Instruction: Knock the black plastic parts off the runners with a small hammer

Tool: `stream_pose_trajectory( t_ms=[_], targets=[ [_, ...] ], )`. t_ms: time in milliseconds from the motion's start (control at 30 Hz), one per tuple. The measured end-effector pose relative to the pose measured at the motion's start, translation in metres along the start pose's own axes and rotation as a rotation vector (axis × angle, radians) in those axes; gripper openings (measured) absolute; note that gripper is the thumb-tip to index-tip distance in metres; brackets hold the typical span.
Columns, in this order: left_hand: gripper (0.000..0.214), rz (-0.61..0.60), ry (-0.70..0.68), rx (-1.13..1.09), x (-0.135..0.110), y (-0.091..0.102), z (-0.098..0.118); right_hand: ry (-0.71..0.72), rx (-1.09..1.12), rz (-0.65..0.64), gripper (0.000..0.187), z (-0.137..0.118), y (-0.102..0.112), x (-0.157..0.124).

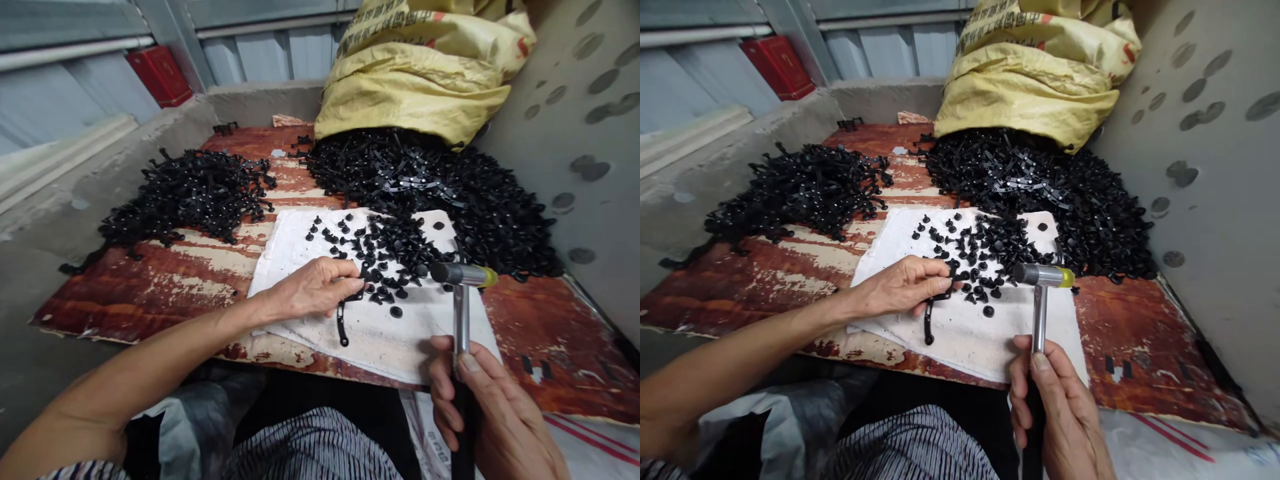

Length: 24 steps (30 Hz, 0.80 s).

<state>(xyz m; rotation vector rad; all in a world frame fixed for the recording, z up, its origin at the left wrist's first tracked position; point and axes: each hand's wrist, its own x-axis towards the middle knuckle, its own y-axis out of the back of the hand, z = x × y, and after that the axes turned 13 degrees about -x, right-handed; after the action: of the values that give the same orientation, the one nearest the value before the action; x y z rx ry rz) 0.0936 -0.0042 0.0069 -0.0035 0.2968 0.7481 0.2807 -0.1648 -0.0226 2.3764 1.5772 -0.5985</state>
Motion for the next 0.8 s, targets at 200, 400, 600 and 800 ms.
stream_pose_trajectory(
  t_ms=[200, 400, 600, 800],
  targets=[
    [0.034, 0.011, 0.077, -0.085, -0.017, 0.012, 0.001, -0.002, 0.027, -0.011, 0.038, 0.002, 0.000, 0.001],
    [0.032, -0.026, 0.030, -0.122, -0.012, -0.003, 0.007, 0.009, 0.033, -0.006, 0.040, 0.000, -0.002, 0.000],
    [0.028, -0.106, -0.089, 0.120, -0.002, -0.021, 0.015, 0.044, 0.024, -0.038, 0.037, 0.006, 0.003, 0.004],
    [0.028, -0.063, -0.019, 0.144, -0.005, -0.023, 0.019, 0.102, 0.039, -0.099, 0.031, 0.020, 0.014, 0.011]
  ],
)
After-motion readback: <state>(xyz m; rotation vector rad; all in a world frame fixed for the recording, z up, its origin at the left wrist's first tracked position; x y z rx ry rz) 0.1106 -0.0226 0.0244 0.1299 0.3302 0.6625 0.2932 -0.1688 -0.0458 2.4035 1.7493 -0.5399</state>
